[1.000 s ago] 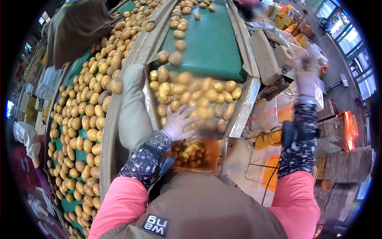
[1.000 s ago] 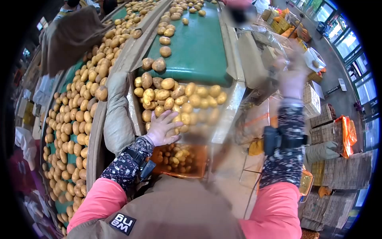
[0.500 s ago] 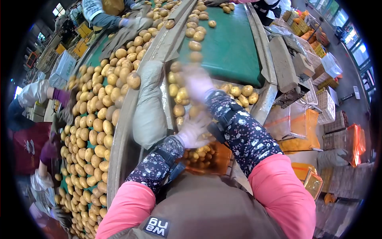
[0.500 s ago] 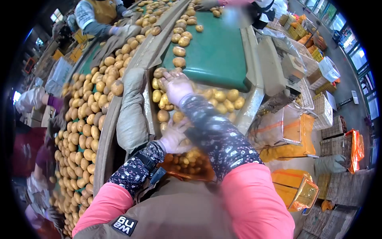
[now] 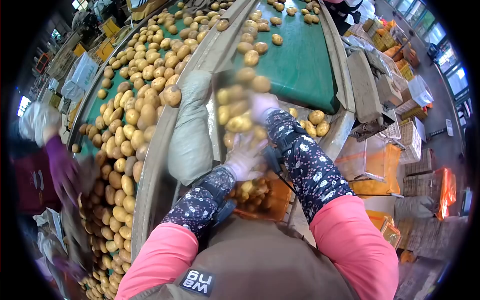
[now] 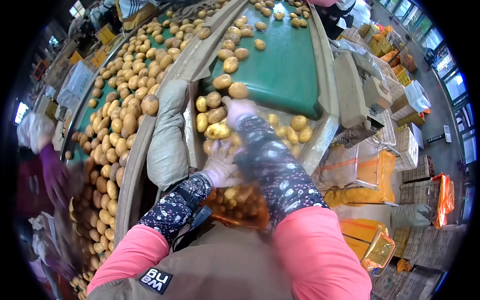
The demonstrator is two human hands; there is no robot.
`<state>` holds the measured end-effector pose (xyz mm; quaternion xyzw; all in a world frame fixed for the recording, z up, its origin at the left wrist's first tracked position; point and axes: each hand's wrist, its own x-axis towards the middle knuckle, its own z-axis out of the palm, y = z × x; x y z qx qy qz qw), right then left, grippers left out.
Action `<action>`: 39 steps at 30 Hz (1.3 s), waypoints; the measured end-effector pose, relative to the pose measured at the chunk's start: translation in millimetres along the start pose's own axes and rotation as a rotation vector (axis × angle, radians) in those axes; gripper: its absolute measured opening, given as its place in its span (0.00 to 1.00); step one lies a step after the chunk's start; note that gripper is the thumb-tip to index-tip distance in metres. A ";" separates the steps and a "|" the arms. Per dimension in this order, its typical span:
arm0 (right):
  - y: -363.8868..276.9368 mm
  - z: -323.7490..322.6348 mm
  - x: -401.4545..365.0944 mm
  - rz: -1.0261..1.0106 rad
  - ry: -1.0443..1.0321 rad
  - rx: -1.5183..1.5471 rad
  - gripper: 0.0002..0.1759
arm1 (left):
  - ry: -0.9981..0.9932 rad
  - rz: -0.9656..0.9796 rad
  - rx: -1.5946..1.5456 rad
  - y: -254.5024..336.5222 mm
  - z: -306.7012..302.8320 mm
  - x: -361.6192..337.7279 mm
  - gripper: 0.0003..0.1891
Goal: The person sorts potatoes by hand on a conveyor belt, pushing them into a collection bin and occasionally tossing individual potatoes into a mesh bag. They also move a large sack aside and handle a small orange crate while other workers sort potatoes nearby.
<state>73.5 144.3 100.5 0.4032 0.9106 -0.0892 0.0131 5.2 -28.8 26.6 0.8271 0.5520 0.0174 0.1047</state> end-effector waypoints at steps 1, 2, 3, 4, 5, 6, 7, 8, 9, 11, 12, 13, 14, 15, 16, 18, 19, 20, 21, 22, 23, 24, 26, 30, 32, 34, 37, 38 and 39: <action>1.2 5.4 1.2 -0.012 -0.002 0.031 0.28 | -0.011 0.001 0.001 -2.0 3.0 1.2 0.27; 2.0 9.4 2.0 -0.023 -0.004 0.063 0.30 | 0.011 0.007 -0.007 -3.9 5.8 2.2 0.27; 4.2 12.9 3.3 -0.059 -0.004 0.067 0.31 | 0.033 0.013 -0.016 -4.8 6.1 3.1 0.27; 7.2 15.6 4.8 -0.094 -0.004 0.072 0.32 | 0.055 0.019 -0.025 -5.6 6.4 3.4 0.27; 9.8 18.5 6.2 -0.130 -0.003 0.076 0.33 | 0.038 0.015 -0.027 -6.2 6.8 2.8 0.27; 8.0 13.8 4.0 -0.127 -0.041 0.051 0.33 | 0.025 0.008 -0.030 -4.6 2.9 2.6 0.27; 6.1 9.2 1.3 -0.125 -0.078 0.027 0.33 | 0.013 0.001 -0.034 -3.7 0.6 2.4 0.27; 4.5 4.3 -1.1 -0.123 -0.115 0.002 0.33 | 0.010 0.007 -0.019 -3.7 1.5 2.6 0.27; 5.3 0.2 -3.0 -0.130 -0.123 0.018 0.34 | 0.006 0.013 -0.005 -4.2 3.7 2.5 0.27; 11.1 -6.1 -7.1 -0.145 -0.140 0.052 0.35 | 0.029 0.033 0.014 -5.8 8.2 2.4 0.28; 14.9 -7.1 -6.5 -0.121 -0.152 0.117 0.35 | 0.054 0.048 0.017 -6.6 9.6 2.1 0.29; 19.6 -8.0 -4.6 -0.098 -0.164 0.182 0.34 | 0.080 0.062 0.021 -7.7 11.0 1.9 0.30; 23.8 -8.3 -4.1 -0.074 -0.176 0.246 0.34 | 0.099 0.074 0.026 -8.7 12.5 1.7 0.30; 29.1 -4.0 -4.8 -0.099 -0.149 0.359 0.32 | 0.118 0.087 0.030 -9.6 13.2 1.6 0.30; 33.7 1.6 -7.2 -0.124 -0.122 0.471 0.31 | 0.137 0.099 0.035 -10.4 14.1 1.4 0.31; 36.9 4.8 -24.2 -0.232 0.007 0.704 0.28 | 0.152 0.105 0.045 -11.9 16.7 0.6 0.31; 36.0 7.2 -30.8 -0.222 -0.004 0.917 0.29 | 0.158 0.110 0.049 -12.7 17.0 0.3 0.31; 35.8 8.9 -35.7 -0.210 -0.014 1.129 0.30 | 0.167 0.118 0.055 -14.5 16.8 1.0 0.31; 36.0 10.6 -40.8 -0.198 -0.025 1.342 0.31 | 0.175 0.126 0.061 -16.8 15.7 2.6 0.31; 36.0 12.5 -47.0 -0.223 -0.031 1.511 0.34 | 0.183 0.135 0.066 -18.7 14.2 4.3 0.32; 37.8 13.6 -55.5 -0.178 -0.171 1.731 0.34 | 0.203 0.144 0.062 -19.2 12.6 5.6 0.32; 39.8 12.9 -64.1 -0.130 -0.317 1.947 0.34 | 0.224 0.153 0.058 -20.3 11.0 7.0 0.32; 42.1 9.8 -75.8 -0.126 -0.398 2.210 0.35 | 0.270 0.168 0.053 -22.8 7.5 8.1 0.31; 18.6 -17.7 -91.6 -0.215 -0.211 2.319 0.37 | 0.224 0.293 0.147 -39.5 3.4 7.9 0.29; 19.0 -22.9 -97.1 -0.182 -0.103 2.318 0.34 | 0.171 0.371 0.195 -45.3 3.4 5.8 0.30; 24.7 -25.8 -104.8 -0.122 0.001 2.243 0.29 | 0.180 0.539 0.193 -50.7 7.3 17.0 0.31; 46.8 -41.1 -119.5 0.107 -0.015 2.280 0.28 | 0.156 0.406 0.185 -34.2 -17.7 34.6 0.35; 56.6 -46.6 -124.1 0.118 -0.011 2.269 0.28 | 0.126 0.288 0.155 -32.1 -30.9 41.6 0.40; 61.9 -55.6 -130.9 0.131 0.089 2.071 0.29 | 0.074 0.231 0.162 -27.9 -43.5 45.6 0.42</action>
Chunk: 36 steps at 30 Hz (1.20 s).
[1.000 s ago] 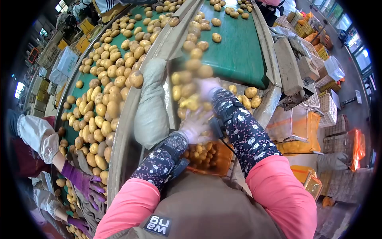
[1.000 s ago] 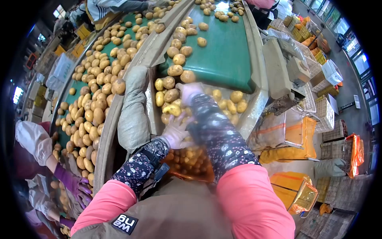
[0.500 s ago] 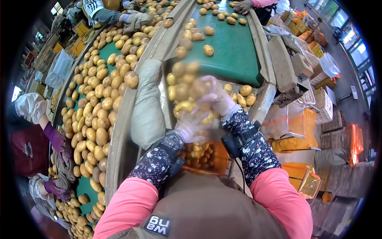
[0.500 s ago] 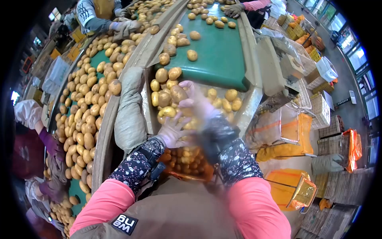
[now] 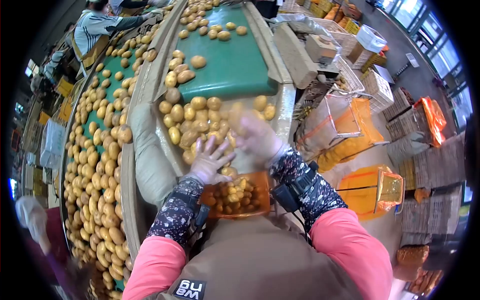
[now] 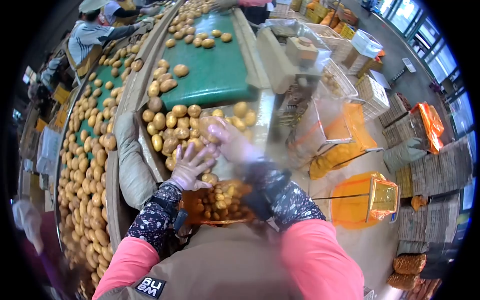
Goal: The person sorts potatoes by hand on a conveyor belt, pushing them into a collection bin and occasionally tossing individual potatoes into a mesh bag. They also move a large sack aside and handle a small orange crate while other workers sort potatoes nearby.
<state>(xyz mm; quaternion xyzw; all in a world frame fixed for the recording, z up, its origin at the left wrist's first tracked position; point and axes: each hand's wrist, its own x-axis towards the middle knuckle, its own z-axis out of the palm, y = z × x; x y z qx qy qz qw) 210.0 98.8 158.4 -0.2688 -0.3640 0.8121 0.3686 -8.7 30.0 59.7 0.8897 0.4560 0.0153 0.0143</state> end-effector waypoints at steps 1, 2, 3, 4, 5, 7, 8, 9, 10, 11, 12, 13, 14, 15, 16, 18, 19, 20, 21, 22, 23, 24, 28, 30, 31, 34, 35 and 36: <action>-10.5 3.0 -9.4 -0.075 0.055 -0.192 0.30 | -0.056 -0.052 0.004 2.0 -10.8 4.1 0.43; -11.5 -2.7 -12.5 -0.173 0.085 -0.318 0.34 | -0.114 -0.103 0.006 2.8 -14.5 8.8 0.45; -12.5 -8.2 -15.8 -0.268 0.128 -0.447 0.37 | -0.119 -0.101 0.007 1.7 -12.0 9.4 0.46; -12.4 -12.2 -20.8 -0.366 0.133 -0.499 0.38 | -0.148 -0.106 0.001 2.0 -13.5 10.0 0.46; -13.8 -15.2 -24.3 -0.468 0.131 -0.548 0.40 | -0.138 -0.103 0.005 0.3 -9.8 10.0 0.46; -17.5 -20.7 -29.6 -0.673 0.126 -0.646 0.43 | -0.112 -0.099 0.008 -2.1 -2.7 10.7 0.47; -18.1 -23.5 -30.4 -0.669 0.119 -0.606 0.43 | -0.096 -0.097 0.007 -2.6 0.3 9.9 0.47; -18.2 -26.7 -30.7 -0.664 0.111 -0.565 0.43 | -0.080 -0.095 0.006 -2.6 0.2 9.7 0.47; -18.0 -29.6 -30.7 -0.659 0.103 -0.524 0.43 | -0.075 -0.095 0.002 -3.1 0.1 10.2 0.47; -16.8 -32.1 -31.2 -0.641 0.100 -0.474 0.42 | -0.069 -0.095 -0.004 -2.9 0.6 11.0 0.47; -14.7 -33.8 -31.9 -0.622 0.097 -0.424 0.42 | -0.063 -0.095 -0.011 -2.1 -0.8 12.2 0.47; -12.7 -34.6 -32.7 -0.604 0.093 -0.373 0.42 | -0.055 -0.096 -0.014 -1.8 -2.4 12.2 0.46; -10.4 -34.3 -33.3 -0.578 0.113 -0.369 0.42 | -0.048 -0.097 -0.017 -2.1 -4.4 11.1 0.45; -9.7 -33.6 -35.4 -0.550 0.136 -0.368 0.43 | -0.038 -0.097 -0.025 -0.7 -5.2 12.0 0.44; -14.6 -36.2 -39.2 -0.530 0.161 -0.376 0.43 | -0.015 -0.093 -0.040 -1.1 -4.0 15.8 0.44; -24.0 -44.0 -50.5 -0.622 0.284 -0.846 0.40 | 0.060 -0.064 -0.049 -3.9 3.7 14.0 0.45; -26.1 -48.1 -52.2 -0.659 0.342 -1.081 0.39 | 0.062 -0.076 -0.038 -2.7 4.5 11.8 0.45; -30.2 -54.1 -52.7 -0.803 0.350 -1.056 0.37 | -0.006 -0.105 -0.017 -2.2 6.7 10.6 0.46; -38.4 -62.0 -55.1 -0.946 0.355 -1.027 0.34 | -0.055 -0.118 -0.006 -0.4 5.4 12.5 0.47; -49.2 -65.9 -58.6 -1.086 0.349 -0.984 0.32 | -0.111 -0.141 0.008 1.0 3.3 11.2 0.47; -68.1 -70.0 -72.4 -1.195 0.503 -1.192 0.29 | -0.172 -0.156 0.039 2.0 3.8 11.5 0.47; -99.2 -74.1 -86.3 -1.356 0.555 -1.222 0.29 | -0.178 -0.158 0.030 1.4 1.8 13.9 0.47; -251.4 -87.3 -111.9 -1.724 1.304 -1.835 0.33 | -0.186 -0.158 0.009 -0.1 -1.3 15.9 0.47; -277.2 -100.7 -103.5 -1.207 1.619 -2.060 0.33 | -0.180 -0.166 0.021 0.0 -3.7 16.8 0.47; -275.1 -104.7 -92.9 -1.064 1.627 -2.043 0.33 | -0.189 -0.163 0.019 0.9 -4.2 16.3 0.46; -230.4 -122.3 -68.6 -1.258 1.072 -1.944 0.25 | -0.139 -0.130 0.006 0.1 4.3 11.1 0.46; -194.6 -117.2 -45.7 -1.250 0.897 -1.614 0.24 | -0.070 -0.105 -0.002 -5.7 17.2 8.2 0.46; -159.6 -107.5 -29.6 -0.970 0.790 -1.513 0.21 | -0.002 -0.079 -0.009 -7.6 24.7 6.0 0.47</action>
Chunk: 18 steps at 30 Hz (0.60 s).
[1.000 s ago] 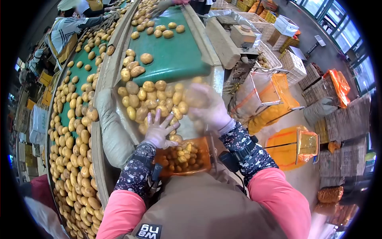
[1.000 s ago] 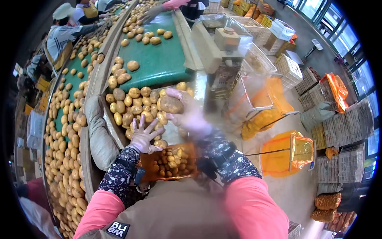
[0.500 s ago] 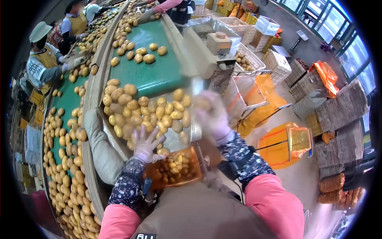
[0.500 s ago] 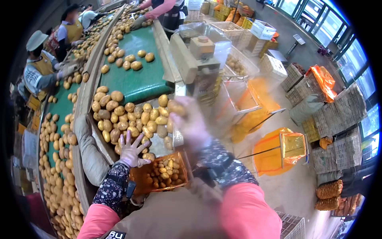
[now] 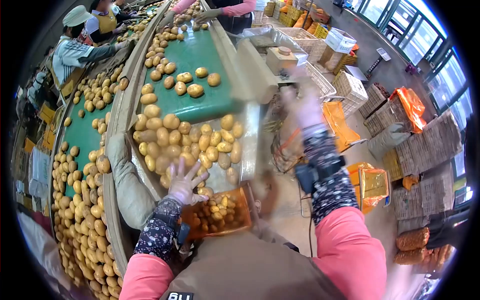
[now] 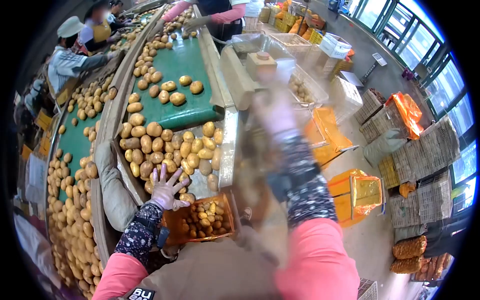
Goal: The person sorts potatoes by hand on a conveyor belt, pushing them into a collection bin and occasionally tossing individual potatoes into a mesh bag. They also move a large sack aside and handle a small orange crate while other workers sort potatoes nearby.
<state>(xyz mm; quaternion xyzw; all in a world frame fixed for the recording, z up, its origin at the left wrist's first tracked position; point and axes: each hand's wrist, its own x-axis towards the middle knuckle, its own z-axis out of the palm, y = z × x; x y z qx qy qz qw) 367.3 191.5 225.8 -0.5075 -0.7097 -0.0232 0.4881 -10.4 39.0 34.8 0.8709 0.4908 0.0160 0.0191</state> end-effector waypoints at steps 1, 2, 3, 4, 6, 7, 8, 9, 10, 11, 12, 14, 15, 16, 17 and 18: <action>-25.2 25.3 -25.8 -0.063 -0.138 -0.028 0.18 | -0.001 0.002 0.000 -0.2 -1.4 0.3 0.46; -72.3 31.7 -40.5 0.298 -0.455 0.295 0.20 | 0.010 0.009 -0.002 0.2 0.3 -0.1 0.46; -80.8 56.1 -61.3 0.103 -0.570 0.295 0.25 | 0.022 0.013 -0.002 -1.0 3.5 -0.9 0.46; -71.0 94.1 -89.7 -0.105 -0.630 0.220 0.29 | 0.033 0.017 -0.001 -2.0 5.1 -2.4 0.46; -104.2 113.7 -115.5 -0.006 -0.853 0.117 0.34 | 0.029 0.014 -0.015 6.4 -2.1 -9.3 0.43; -109.8 123.7 -127.9 0.050 -0.923 0.085 0.35 | 0.030 0.015 -0.024 11.0 -7.4 -13.5 0.42; -115.2 134.9 -140.4 0.105 -0.994 0.052 0.37 | 0.031 0.016 -0.033 11.9 -11.1 -17.1 0.41; -124.2 140.2 -155.5 0.057 -1.017 -0.054 0.38 | -0.027 0.010 -0.058 13.1 -14.3 -25.0 0.41; -128.8 142.7 -170.9 0.006 -1.033 -0.159 0.39 | -0.024 0.018 -0.071 9.8 -8.7 -30.6 0.40; -132.7 144.8 -185.9 -0.049 -1.044 -0.263 0.40 | 0.037 0.036 -0.067 4.9 2.4 -40.1 0.39; -135.0 142.3 -199.1 -0.077 -1.031 -0.281 0.40 | 0.102 0.049 -0.065 6.1 11.6 -49.8 0.38; -136.7 137.0 -220.7 -0.118 -0.989 -0.305 0.39 | 0.363 -0.257 0.089 17.8 10.2 -56.5 0.36; -136.8 137.8 -229.7 -0.130 -0.962 -0.311 0.39 | 0.355 -0.456 -0.017 21.4 3.9 -50.8 0.37; -132.6 143.9 -239.2 -0.126 -0.924 -0.305 0.39 | 0.415 -0.526 -0.035 17.7 6.4 -44.6 0.38; -128.7 149.7 -248.0 -0.122 -0.887 -0.300 0.38 | 0.375 -0.535 -0.030 17.0 8.2 -44.1 0.39; -128.1 154.2 -252.5 -0.118 -0.896 -0.279 0.37 | 0.339 -0.536 -0.022 15.0 8.4 -43.7 0.40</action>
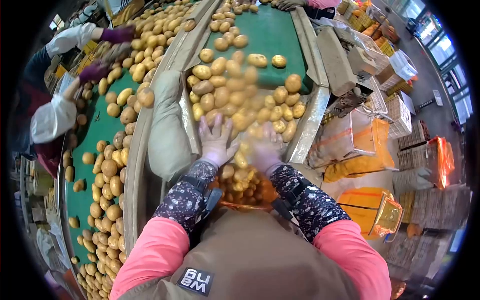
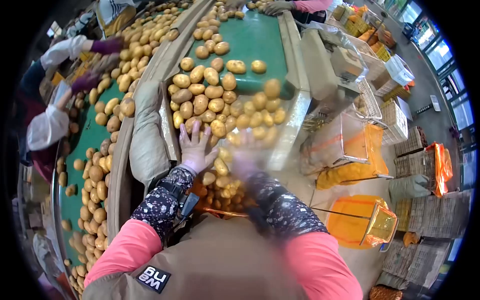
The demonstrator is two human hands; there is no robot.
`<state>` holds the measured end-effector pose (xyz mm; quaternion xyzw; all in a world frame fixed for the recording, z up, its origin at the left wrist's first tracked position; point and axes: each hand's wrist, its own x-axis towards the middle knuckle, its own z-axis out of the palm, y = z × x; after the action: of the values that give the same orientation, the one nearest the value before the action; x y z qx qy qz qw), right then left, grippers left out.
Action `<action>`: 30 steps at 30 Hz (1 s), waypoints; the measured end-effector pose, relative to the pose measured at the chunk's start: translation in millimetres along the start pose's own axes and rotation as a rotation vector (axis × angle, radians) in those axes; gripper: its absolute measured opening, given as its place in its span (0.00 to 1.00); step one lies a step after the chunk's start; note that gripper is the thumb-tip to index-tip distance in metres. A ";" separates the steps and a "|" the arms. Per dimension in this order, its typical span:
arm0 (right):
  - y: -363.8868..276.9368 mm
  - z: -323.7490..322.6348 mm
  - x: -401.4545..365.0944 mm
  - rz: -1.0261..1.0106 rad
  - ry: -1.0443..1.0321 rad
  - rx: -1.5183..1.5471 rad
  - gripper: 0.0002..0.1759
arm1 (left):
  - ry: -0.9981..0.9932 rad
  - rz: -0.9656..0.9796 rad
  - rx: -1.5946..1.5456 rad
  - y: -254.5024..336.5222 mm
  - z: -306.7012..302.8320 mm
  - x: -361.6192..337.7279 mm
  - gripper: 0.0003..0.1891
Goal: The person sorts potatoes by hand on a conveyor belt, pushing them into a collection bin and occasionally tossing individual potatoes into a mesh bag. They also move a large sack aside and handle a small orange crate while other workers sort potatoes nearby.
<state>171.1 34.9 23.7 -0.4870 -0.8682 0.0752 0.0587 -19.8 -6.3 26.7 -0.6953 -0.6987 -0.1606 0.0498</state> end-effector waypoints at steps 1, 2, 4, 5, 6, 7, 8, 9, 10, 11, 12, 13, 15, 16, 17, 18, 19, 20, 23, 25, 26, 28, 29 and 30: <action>-0.5 5.8 0.0 -0.006 -0.008 0.020 0.36 | 0.001 0.005 -0.004 -1.2 -0.4 -0.3 0.40; 1.2 10.5 0.6 -0.023 0.041 0.061 0.36 | 0.002 0.010 -0.009 -1.7 -1.2 -1.2 0.39; 0.8 3.7 7.7 -0.072 0.192 0.161 0.35 | 0.015 0.033 -0.011 -1.5 0.6 -3.5 0.37; 1.0 -0.1 16.0 -0.098 0.299 0.225 0.35 | 0.026 0.055 -0.005 -3.2 2.6 -3.6 0.36; -1.2 -12.8 24.7 -0.112 0.360 0.186 0.35 | 0.037 0.077 0.001 -4.1 3.8 -3.8 0.35; -4.1 -30.9 34.4 -0.125 0.422 0.146 0.35 | 0.061 0.074 -0.012 -1.5 -0.1 -3.8 0.32; -5.4 -43.6 43.8 -0.138 0.483 0.107 0.35 | 0.049 0.107 -0.003 -3.6 0.2 -5.9 0.32; -2.9 -50.4 55.7 -0.106 0.374 0.130 0.36 | 0.040 0.142 0.004 -6.0 1.9 -7.8 0.32; 1.8 -56.4 66.5 -0.073 0.261 0.148 0.36 | 0.029 0.175 0.008 -5.3 1.9 -9.3 0.32; 4.3 -58.8 71.3 -0.041 0.148 0.167 0.36 | 0.005 0.195 -0.024 -2.1 2.4 -12.1 0.31; 4.6 -57.1 70.2 -0.048 0.151 0.185 0.35 | 0.054 0.288 -0.028 -4.0 5.5 -14.6 0.31; 4.9 -53.5 68.5 -0.055 0.154 0.202 0.33 | 0.064 0.421 -0.059 -8.4 7.8 -16.2 0.31; 3.3 -42.8 60.7 -0.070 0.180 0.169 0.31 | 0.076 0.469 -0.104 -10.0 7.6 -17.4 0.30; -0.8 -33.9 51.4 -0.078 0.204 0.119 0.31 | 0.078 0.383 -0.118 -6.1 2.2 -17.2 0.29; -4.7 -24.8 43.1 -0.086 0.228 0.068 0.31 | 0.080 0.297 -0.131 -2.9 -0.7 -16.4 0.28; -8.3 -14.8 36.8 -0.107 0.218 0.080 0.31 | 0.189 0.122 -0.118 -3.2 6.6 -13.5 0.31; -12.1 -5.2 31.1 -0.128 0.208 0.092 0.31 | 0.196 0.020 -0.183 0.9 0.7 -4.0 0.32; -13.7 3.1 26.1 -0.149 0.198 0.104 0.31 | 0.202 -0.081 -0.247 4.2 -5.9 4.4 0.34; -18.1 1.5 12.6 -0.222 0.174 0.065 0.32 | 0.032 -0.030 -0.085 1.2 -10.1 13.4 0.34; -23.1 -27.1 14.9 -0.257 -0.023 -0.065 0.31 | -0.038 -0.011 -0.062 0.3 -14.1 13.0 0.34; -20.1 -24.7 20.7 -0.208 0.090 -0.030 0.31 | -0.073 -0.002 -0.050 0.0 -15.4 11.9 0.34; -16.9 -35.0 31.0 -0.108 0.316 0.041 0.32 | -0.018 0.055 -0.043 -1.1 -13.9 7.1 0.29; -5.5 -58.2 33.8 -0.105 0.242 0.187 0.32 | -0.014 0.087 -0.046 -2.6 -14.8 4.2 0.29; -0.5 -63.6 45.2 -0.072 0.287 0.181 0.34 | -0.010 0.119 -0.048 -3.1 -15.3 1.6 0.28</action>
<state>158.3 77.9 87.5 -0.4538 -0.8576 0.0808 0.2282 -25.3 -9.1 41.1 -0.7373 -0.6525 -0.1705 0.0389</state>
